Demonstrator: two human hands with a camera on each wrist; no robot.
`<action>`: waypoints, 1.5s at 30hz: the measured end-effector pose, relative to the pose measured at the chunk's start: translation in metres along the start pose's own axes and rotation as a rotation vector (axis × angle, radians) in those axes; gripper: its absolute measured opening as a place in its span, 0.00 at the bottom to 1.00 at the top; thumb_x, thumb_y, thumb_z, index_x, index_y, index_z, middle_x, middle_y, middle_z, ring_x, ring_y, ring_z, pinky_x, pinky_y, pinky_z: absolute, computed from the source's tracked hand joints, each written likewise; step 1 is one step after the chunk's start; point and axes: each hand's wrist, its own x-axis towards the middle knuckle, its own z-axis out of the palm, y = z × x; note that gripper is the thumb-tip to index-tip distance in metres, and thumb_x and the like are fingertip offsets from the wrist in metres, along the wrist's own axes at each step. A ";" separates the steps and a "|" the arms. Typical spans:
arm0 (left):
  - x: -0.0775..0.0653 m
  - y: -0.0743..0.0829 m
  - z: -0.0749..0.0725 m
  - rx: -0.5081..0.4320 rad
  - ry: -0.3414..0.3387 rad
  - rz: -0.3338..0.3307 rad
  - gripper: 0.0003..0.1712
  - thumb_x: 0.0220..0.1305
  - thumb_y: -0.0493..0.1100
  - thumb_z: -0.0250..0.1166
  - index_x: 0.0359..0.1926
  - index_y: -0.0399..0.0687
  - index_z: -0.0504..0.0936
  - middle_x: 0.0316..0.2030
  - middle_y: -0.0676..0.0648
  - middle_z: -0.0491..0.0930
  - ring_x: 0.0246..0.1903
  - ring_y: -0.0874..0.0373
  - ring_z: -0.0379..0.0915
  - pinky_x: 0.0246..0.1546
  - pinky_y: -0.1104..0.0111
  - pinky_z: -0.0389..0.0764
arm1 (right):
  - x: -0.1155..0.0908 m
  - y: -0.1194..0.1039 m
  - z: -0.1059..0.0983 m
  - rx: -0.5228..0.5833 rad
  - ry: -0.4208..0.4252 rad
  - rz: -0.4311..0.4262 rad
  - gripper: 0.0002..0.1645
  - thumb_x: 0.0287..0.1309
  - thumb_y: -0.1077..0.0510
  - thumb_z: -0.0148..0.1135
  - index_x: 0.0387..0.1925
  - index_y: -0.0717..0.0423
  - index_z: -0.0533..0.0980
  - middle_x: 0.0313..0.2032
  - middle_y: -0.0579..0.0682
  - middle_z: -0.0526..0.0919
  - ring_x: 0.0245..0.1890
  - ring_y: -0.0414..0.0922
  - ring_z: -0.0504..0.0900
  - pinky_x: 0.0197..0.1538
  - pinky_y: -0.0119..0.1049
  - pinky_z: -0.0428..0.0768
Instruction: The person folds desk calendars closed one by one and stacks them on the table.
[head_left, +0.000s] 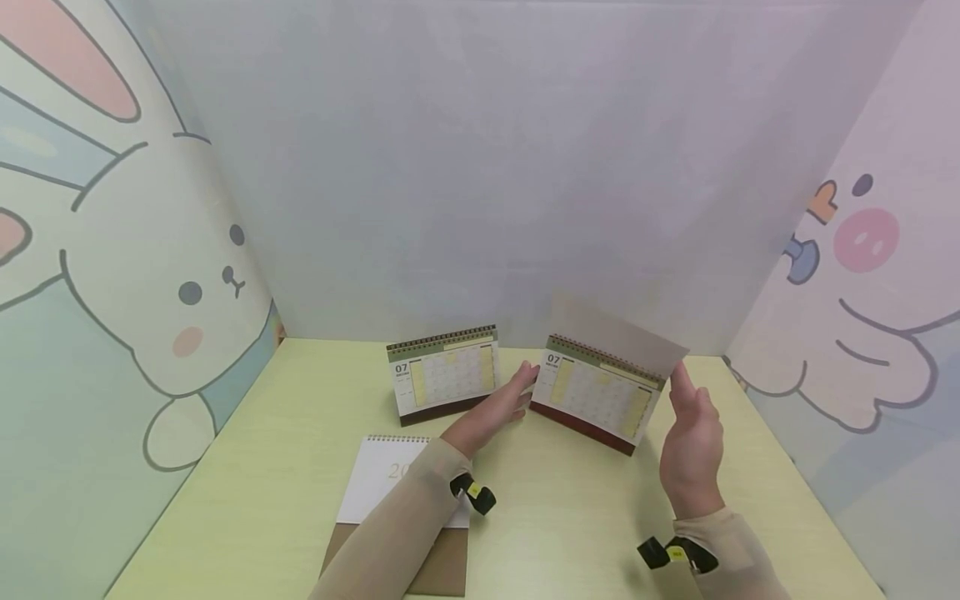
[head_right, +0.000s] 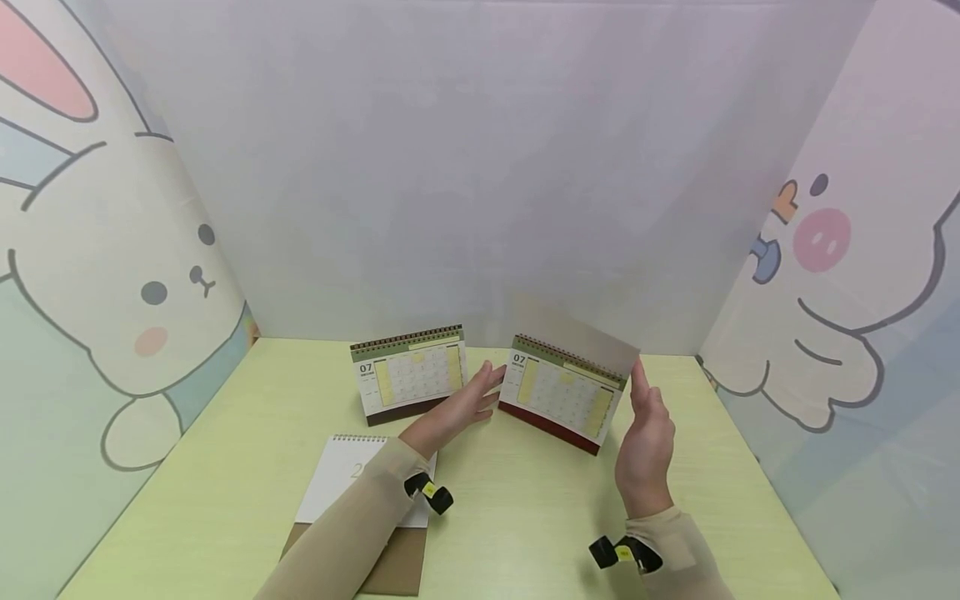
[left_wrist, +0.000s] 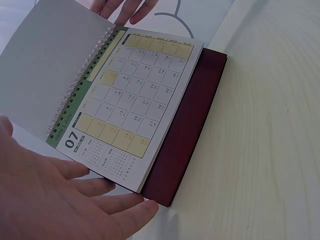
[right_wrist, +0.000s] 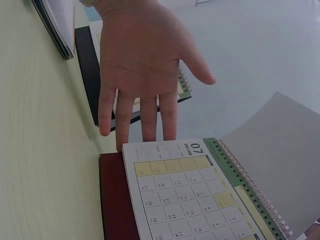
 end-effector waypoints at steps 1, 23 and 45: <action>0.000 0.000 0.000 -0.001 -0.002 -0.005 0.64 0.76 0.96 0.32 0.99 0.70 0.47 0.99 0.51 0.46 0.97 0.43 0.52 0.98 0.40 0.55 | 0.000 0.000 0.000 0.005 0.005 0.003 0.45 0.96 0.36 0.21 0.97 0.54 0.50 0.97 0.42 0.51 0.99 0.37 0.42 0.98 0.37 0.30; -0.001 0.003 -0.001 -0.008 -0.004 0.000 0.63 0.79 0.94 0.32 1.00 0.66 0.45 0.99 0.54 0.46 0.98 0.44 0.49 0.98 0.42 0.56 | -0.002 0.001 0.006 0.124 0.165 -0.002 0.39 0.98 0.41 0.30 0.90 0.57 0.66 0.86 0.36 0.76 0.97 0.43 0.59 0.99 0.36 0.45; 0.001 0.002 -0.003 -0.023 0.004 0.008 0.53 0.85 0.88 0.29 0.98 0.75 0.50 0.99 0.57 0.48 0.98 0.43 0.50 0.97 0.42 0.60 | 0.000 0.008 0.003 0.082 0.189 0.004 0.38 0.99 0.42 0.29 0.89 0.57 0.65 0.85 0.37 0.75 0.98 0.44 0.56 0.99 0.34 0.36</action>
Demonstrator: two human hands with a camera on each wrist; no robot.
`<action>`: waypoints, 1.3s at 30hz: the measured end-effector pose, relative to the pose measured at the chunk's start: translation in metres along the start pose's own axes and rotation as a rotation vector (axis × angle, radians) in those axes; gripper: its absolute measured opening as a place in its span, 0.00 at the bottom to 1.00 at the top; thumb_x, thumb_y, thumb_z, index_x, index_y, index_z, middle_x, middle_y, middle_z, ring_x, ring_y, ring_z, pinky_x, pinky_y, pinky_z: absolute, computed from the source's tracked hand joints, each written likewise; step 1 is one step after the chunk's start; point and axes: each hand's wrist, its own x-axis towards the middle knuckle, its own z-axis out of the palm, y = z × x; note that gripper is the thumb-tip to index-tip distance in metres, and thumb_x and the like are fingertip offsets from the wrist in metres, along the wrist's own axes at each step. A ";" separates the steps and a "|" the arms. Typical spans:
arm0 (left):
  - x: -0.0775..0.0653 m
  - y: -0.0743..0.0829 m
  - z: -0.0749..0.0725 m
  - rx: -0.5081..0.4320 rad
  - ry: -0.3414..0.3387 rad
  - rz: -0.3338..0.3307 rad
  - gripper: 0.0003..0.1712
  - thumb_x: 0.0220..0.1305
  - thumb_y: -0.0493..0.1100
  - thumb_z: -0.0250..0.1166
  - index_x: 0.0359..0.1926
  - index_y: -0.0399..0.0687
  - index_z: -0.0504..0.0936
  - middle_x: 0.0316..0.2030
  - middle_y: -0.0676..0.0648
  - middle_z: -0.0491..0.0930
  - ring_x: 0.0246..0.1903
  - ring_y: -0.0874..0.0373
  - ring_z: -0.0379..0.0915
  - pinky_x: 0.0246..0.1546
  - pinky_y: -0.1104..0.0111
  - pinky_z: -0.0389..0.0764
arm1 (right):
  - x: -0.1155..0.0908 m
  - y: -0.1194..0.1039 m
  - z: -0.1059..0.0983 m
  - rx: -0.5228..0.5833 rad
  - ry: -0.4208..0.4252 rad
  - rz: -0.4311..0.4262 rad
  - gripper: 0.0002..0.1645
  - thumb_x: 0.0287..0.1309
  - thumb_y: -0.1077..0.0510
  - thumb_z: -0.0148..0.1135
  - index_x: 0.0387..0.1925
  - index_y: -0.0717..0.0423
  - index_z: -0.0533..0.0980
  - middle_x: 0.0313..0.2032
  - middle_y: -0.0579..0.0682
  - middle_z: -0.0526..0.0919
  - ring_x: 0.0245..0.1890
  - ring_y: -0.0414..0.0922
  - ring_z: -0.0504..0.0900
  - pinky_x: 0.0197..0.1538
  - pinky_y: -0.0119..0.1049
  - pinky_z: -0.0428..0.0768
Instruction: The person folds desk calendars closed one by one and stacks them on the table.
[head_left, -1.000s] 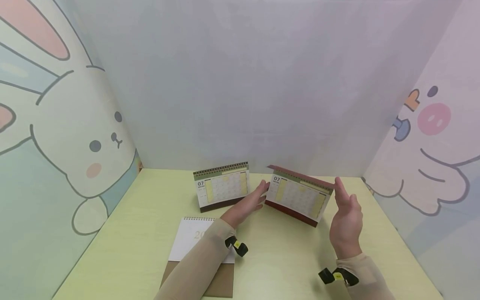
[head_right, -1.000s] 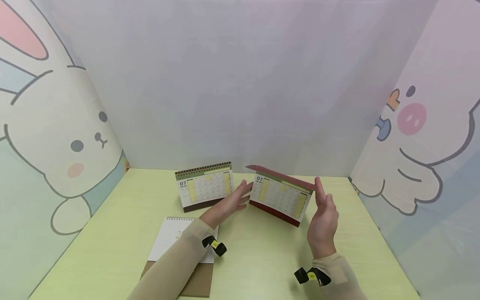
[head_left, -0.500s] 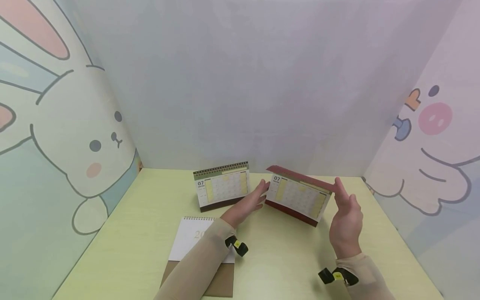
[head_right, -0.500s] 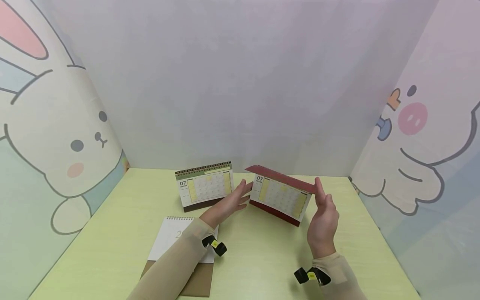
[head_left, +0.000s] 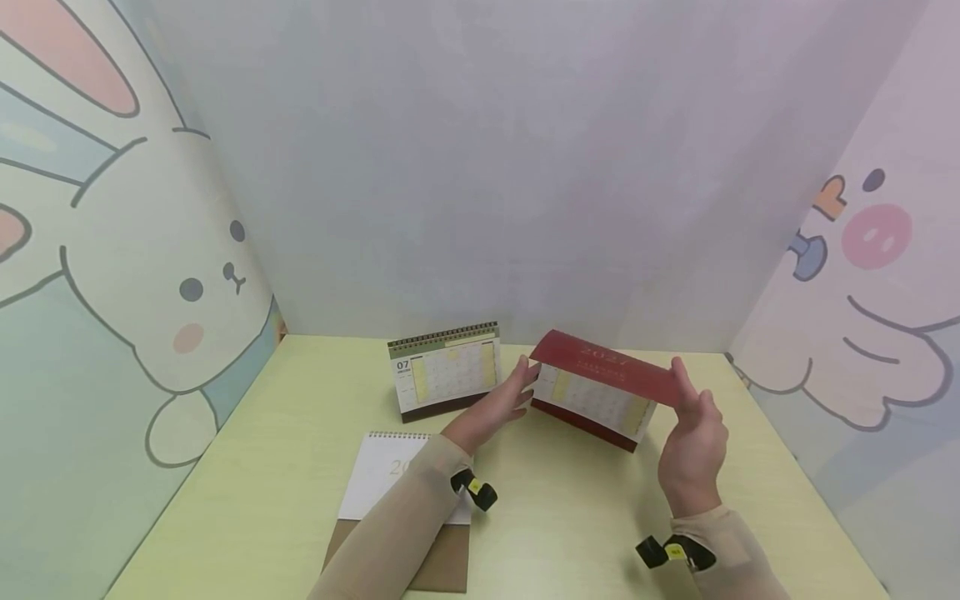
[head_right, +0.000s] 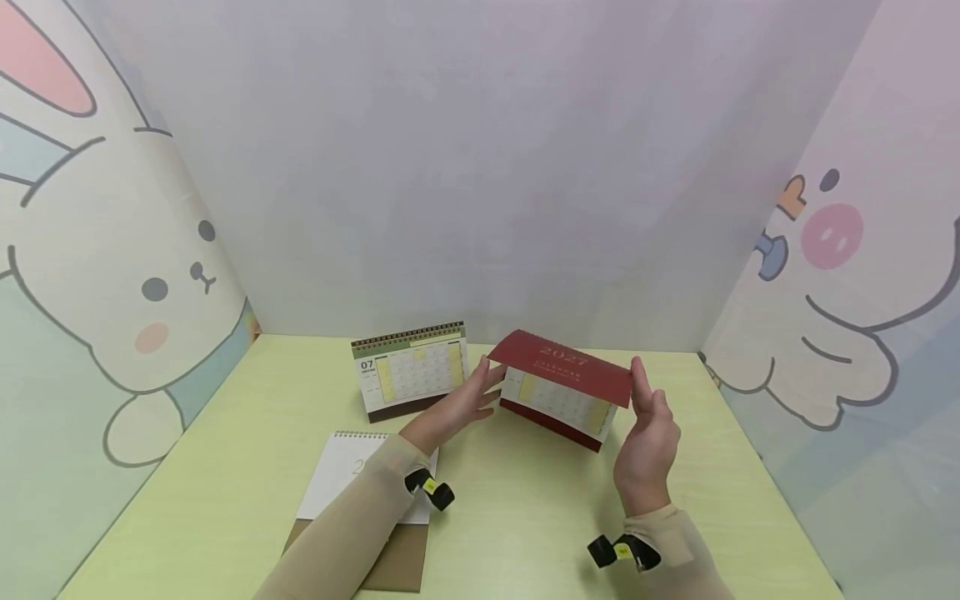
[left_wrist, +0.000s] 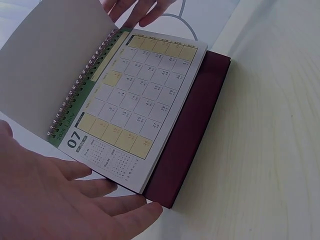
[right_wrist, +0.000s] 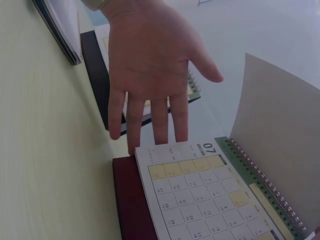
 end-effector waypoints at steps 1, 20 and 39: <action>0.000 0.000 0.000 0.001 0.001 0.000 0.52 0.86 0.87 0.28 0.98 0.75 0.50 0.99 0.57 0.48 0.98 0.43 0.50 0.97 0.42 0.60 | 0.000 0.000 0.000 0.000 0.000 0.000 0.38 0.99 0.42 0.29 0.89 0.57 0.65 0.85 0.36 0.76 0.98 0.44 0.55 0.99 0.34 0.35; 0.002 -0.001 0.000 -0.034 0.003 -0.021 0.65 0.73 0.98 0.31 0.98 0.71 0.51 0.98 0.55 0.52 0.97 0.43 0.54 0.97 0.44 0.60 | 0.004 0.004 -0.004 -0.076 -0.032 0.066 0.41 0.98 0.40 0.25 0.93 0.55 0.64 0.94 0.42 0.64 0.98 0.41 0.56 0.98 0.31 0.49; 0.002 0.000 0.000 -0.026 0.013 -0.014 0.67 0.75 0.97 0.33 0.99 0.66 0.49 0.98 0.56 0.52 0.97 0.44 0.55 0.97 0.43 0.62 | 0.006 0.009 -0.006 -0.163 -0.022 0.045 0.36 0.98 0.45 0.32 0.91 0.48 0.69 0.93 0.41 0.68 0.96 0.40 0.62 0.98 0.35 0.56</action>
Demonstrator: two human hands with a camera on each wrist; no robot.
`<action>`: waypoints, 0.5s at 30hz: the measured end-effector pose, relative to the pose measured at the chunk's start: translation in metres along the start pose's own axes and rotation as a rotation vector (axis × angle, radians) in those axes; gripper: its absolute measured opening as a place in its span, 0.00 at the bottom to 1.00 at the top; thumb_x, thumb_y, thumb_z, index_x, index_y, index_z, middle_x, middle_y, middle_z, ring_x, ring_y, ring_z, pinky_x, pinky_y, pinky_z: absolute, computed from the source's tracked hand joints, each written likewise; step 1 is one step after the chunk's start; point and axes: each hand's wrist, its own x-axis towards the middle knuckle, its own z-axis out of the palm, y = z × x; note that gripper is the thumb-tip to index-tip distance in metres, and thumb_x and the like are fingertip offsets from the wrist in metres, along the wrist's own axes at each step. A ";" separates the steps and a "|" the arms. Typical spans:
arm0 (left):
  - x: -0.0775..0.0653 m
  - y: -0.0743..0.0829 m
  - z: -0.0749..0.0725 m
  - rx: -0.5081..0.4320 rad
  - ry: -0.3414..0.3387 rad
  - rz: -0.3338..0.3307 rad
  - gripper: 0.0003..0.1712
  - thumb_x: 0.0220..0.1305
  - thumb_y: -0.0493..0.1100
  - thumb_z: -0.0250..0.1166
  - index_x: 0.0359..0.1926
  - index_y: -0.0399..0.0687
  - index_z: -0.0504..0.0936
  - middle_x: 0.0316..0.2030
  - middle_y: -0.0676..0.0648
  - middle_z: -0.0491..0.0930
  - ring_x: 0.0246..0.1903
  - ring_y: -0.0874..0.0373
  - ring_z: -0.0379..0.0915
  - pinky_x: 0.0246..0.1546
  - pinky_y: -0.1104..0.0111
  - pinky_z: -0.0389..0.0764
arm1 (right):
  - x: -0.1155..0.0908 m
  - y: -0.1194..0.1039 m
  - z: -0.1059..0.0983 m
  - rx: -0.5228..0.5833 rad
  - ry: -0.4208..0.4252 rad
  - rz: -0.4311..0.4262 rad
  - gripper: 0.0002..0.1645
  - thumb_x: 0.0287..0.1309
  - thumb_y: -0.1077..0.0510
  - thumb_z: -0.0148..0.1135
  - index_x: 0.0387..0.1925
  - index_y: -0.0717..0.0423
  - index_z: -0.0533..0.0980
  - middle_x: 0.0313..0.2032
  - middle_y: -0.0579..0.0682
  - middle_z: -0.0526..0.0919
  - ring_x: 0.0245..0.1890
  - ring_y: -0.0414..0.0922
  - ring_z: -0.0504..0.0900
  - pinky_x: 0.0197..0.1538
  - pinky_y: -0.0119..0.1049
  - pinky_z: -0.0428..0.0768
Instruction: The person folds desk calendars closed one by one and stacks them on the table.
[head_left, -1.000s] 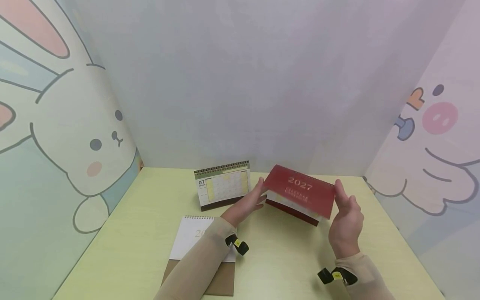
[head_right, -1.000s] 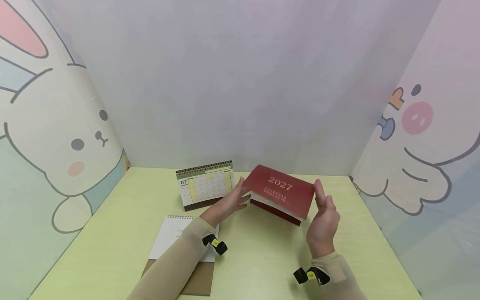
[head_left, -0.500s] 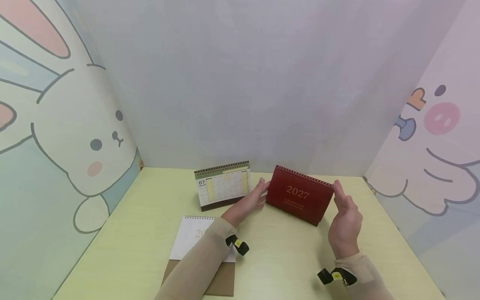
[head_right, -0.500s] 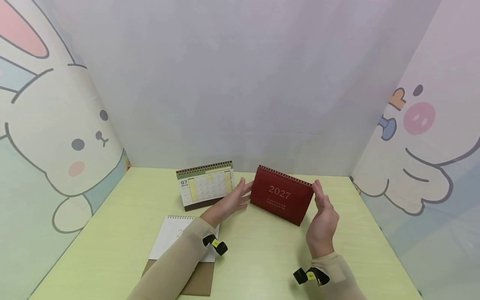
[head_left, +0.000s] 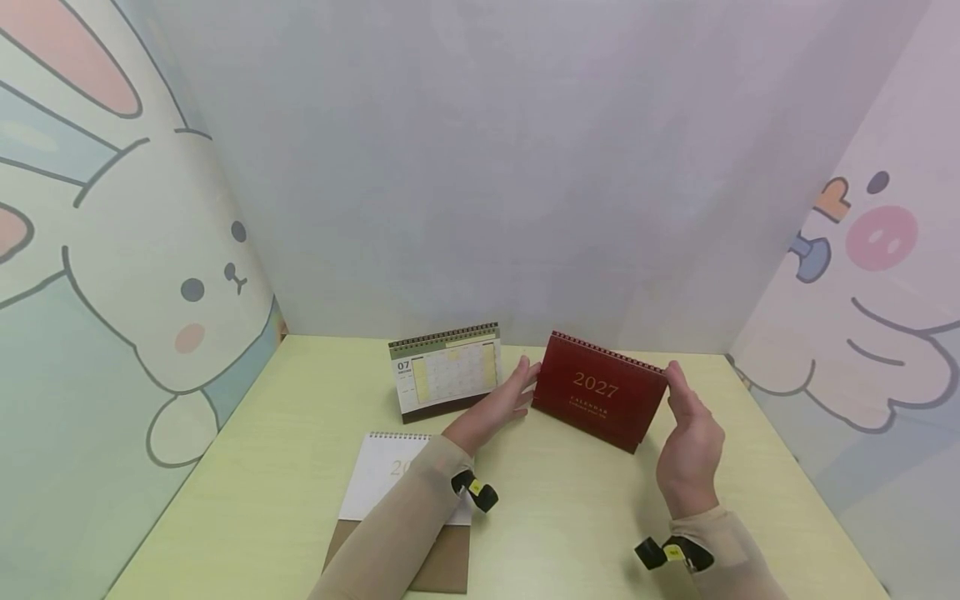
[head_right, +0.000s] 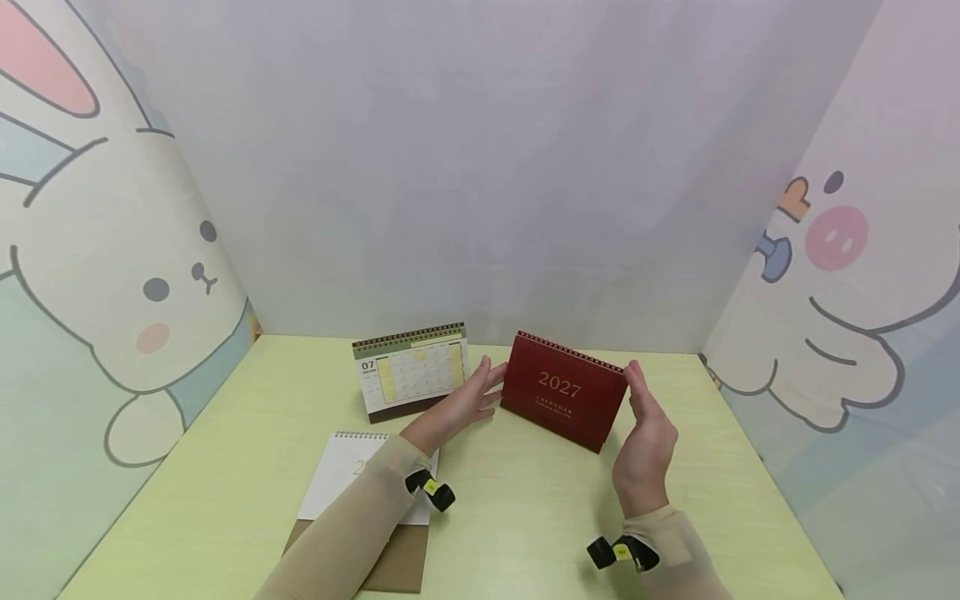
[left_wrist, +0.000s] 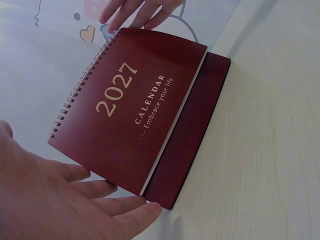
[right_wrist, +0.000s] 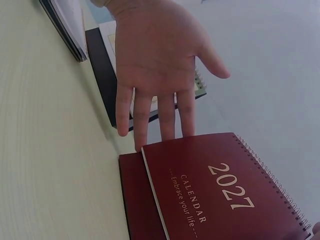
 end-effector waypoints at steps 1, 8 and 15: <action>0.000 0.000 0.000 0.001 0.000 0.000 0.67 0.75 0.97 0.33 0.99 0.67 0.49 0.98 0.56 0.52 0.96 0.44 0.55 0.97 0.43 0.62 | 0.000 0.000 0.000 -0.004 0.001 -0.005 0.35 0.98 0.46 0.33 0.91 0.48 0.70 0.93 0.41 0.68 0.95 0.40 0.63 0.98 0.35 0.57; 0.000 0.000 0.000 0.004 0.002 0.001 0.67 0.75 0.97 0.33 0.99 0.67 0.49 0.98 0.56 0.53 0.96 0.44 0.56 0.96 0.43 0.62 | 0.001 0.002 -0.003 -0.093 0.014 -0.015 0.33 0.99 0.47 0.37 0.91 0.44 0.71 0.92 0.40 0.69 0.94 0.40 0.65 0.93 0.30 0.64; 0.000 0.001 0.000 0.012 0.021 -0.010 0.65 0.74 0.97 0.35 0.99 0.70 0.51 0.98 0.54 0.54 0.96 0.44 0.56 0.96 0.42 0.62 | 0.003 0.003 -0.006 -0.111 0.024 -0.014 0.33 0.99 0.48 0.39 0.92 0.45 0.69 0.92 0.40 0.70 0.92 0.41 0.66 0.91 0.28 0.65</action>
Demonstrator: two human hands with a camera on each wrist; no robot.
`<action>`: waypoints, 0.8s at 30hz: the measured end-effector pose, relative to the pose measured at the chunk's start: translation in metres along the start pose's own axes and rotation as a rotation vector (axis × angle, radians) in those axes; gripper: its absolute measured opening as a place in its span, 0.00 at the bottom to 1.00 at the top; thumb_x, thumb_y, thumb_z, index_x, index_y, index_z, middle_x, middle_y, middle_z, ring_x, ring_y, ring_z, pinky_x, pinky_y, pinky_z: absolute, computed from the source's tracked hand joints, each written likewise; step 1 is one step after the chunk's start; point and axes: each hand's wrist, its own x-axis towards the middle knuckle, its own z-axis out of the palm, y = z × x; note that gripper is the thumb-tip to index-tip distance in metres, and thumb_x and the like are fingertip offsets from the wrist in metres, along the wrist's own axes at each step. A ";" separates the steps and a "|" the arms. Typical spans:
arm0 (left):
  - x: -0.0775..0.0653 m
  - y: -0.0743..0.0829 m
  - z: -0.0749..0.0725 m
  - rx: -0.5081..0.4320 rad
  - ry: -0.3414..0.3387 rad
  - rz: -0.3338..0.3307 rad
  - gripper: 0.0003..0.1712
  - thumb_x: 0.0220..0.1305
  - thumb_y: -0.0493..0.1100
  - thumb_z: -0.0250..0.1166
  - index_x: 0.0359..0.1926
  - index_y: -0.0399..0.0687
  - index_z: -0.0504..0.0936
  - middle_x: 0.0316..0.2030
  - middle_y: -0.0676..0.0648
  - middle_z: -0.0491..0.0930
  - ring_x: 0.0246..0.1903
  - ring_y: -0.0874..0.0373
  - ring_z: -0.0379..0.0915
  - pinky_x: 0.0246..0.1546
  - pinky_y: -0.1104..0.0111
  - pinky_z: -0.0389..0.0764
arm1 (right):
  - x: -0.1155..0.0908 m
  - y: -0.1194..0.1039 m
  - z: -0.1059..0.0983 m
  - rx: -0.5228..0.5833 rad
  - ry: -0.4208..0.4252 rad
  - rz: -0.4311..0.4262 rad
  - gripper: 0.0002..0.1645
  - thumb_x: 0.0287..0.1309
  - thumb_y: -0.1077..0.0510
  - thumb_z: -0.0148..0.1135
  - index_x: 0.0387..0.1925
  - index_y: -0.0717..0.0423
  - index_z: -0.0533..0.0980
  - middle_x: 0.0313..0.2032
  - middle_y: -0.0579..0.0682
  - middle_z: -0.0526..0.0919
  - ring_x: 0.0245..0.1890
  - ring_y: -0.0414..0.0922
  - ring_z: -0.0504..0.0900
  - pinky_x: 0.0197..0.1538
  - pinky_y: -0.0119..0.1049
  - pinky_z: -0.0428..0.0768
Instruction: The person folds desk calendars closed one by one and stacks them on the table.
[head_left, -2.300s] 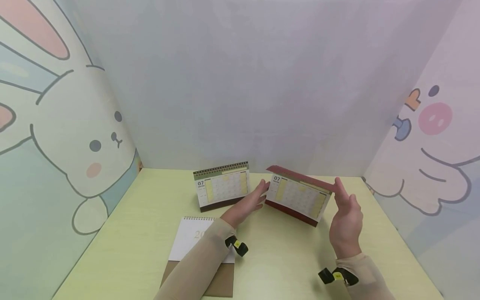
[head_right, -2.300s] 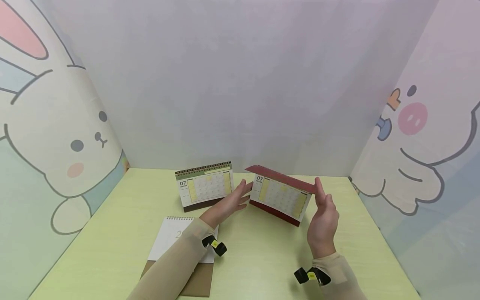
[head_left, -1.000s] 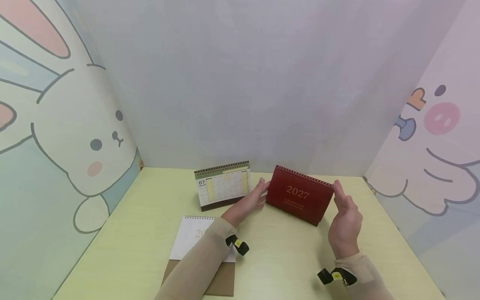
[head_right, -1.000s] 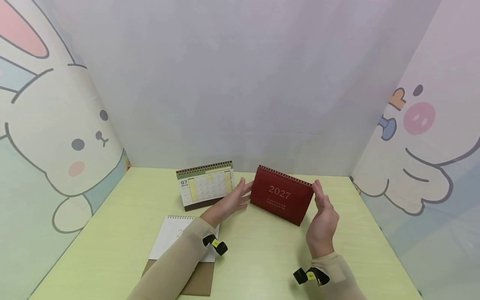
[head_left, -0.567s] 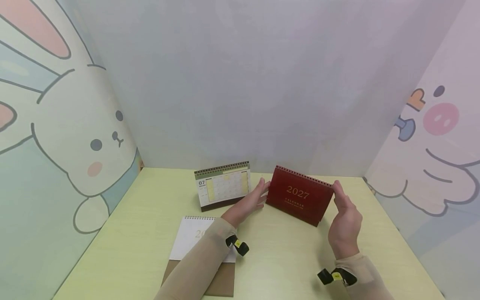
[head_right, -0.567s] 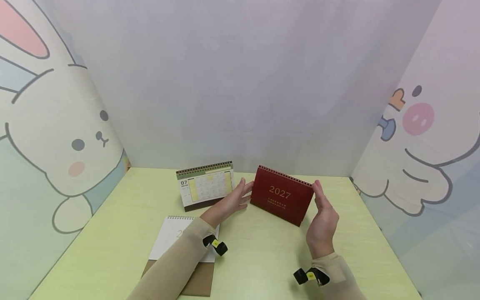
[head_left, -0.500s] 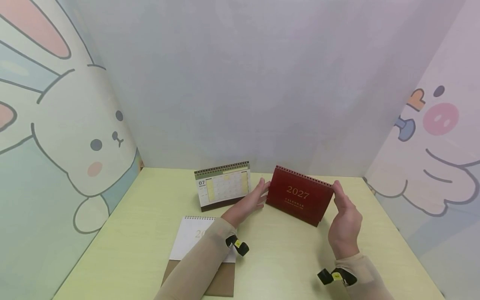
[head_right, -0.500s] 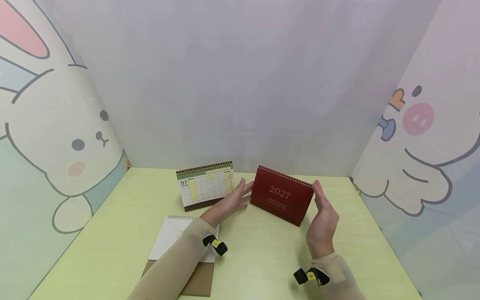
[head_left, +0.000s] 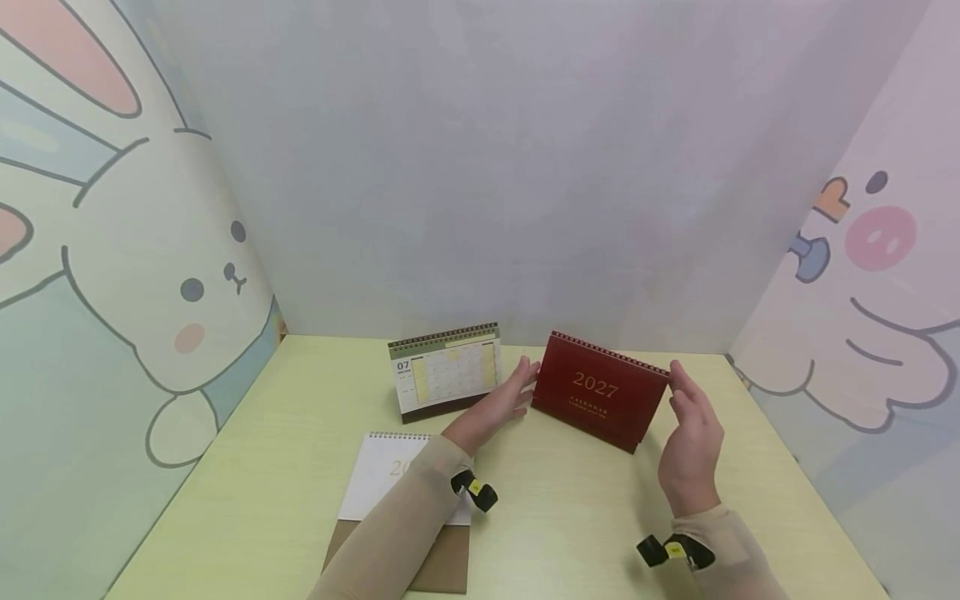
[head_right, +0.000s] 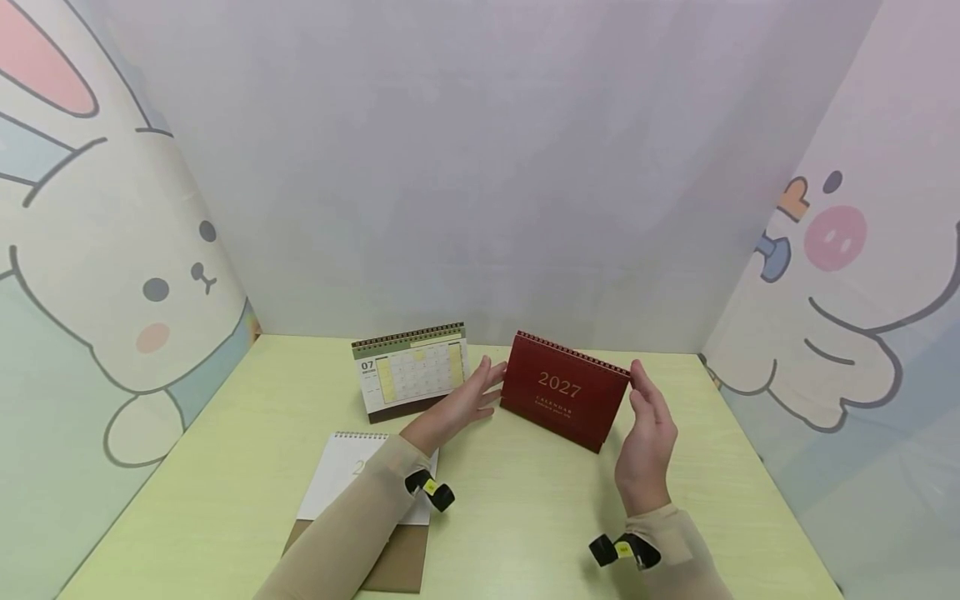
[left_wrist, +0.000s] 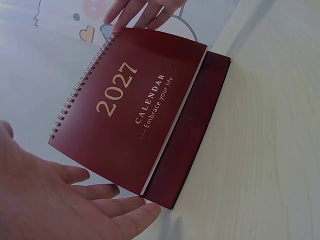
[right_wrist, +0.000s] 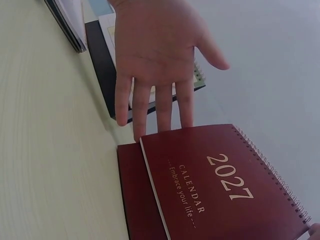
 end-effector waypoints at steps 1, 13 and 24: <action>0.000 0.000 0.000 0.004 0.001 -0.003 0.65 0.74 0.97 0.35 0.99 0.70 0.51 0.98 0.55 0.54 0.96 0.45 0.56 0.96 0.42 0.62 | 0.000 0.000 0.000 -0.008 -0.001 0.002 0.33 0.99 0.48 0.39 0.92 0.45 0.68 0.92 0.40 0.69 0.92 0.41 0.66 0.91 0.28 0.65; 0.001 0.000 0.001 0.026 0.004 0.022 0.57 0.85 0.88 0.37 0.99 0.67 0.49 0.98 0.53 0.51 0.97 0.44 0.52 0.97 0.40 0.60 | 0.010 0.005 -0.001 0.004 -0.068 0.106 0.38 0.95 0.57 0.51 0.96 0.45 0.58 0.96 0.45 0.60 0.97 0.42 0.56 0.98 0.39 0.57; 0.004 -0.001 0.004 0.055 0.068 -0.007 0.49 0.91 0.71 0.56 0.99 0.65 0.51 0.98 0.49 0.54 0.95 0.39 0.57 0.95 0.36 0.62 | 0.023 0.019 -0.008 -0.199 -0.211 0.163 0.48 0.92 0.58 0.61 0.98 0.48 0.50 0.93 0.54 0.62 0.99 0.52 0.53 1.01 0.55 0.53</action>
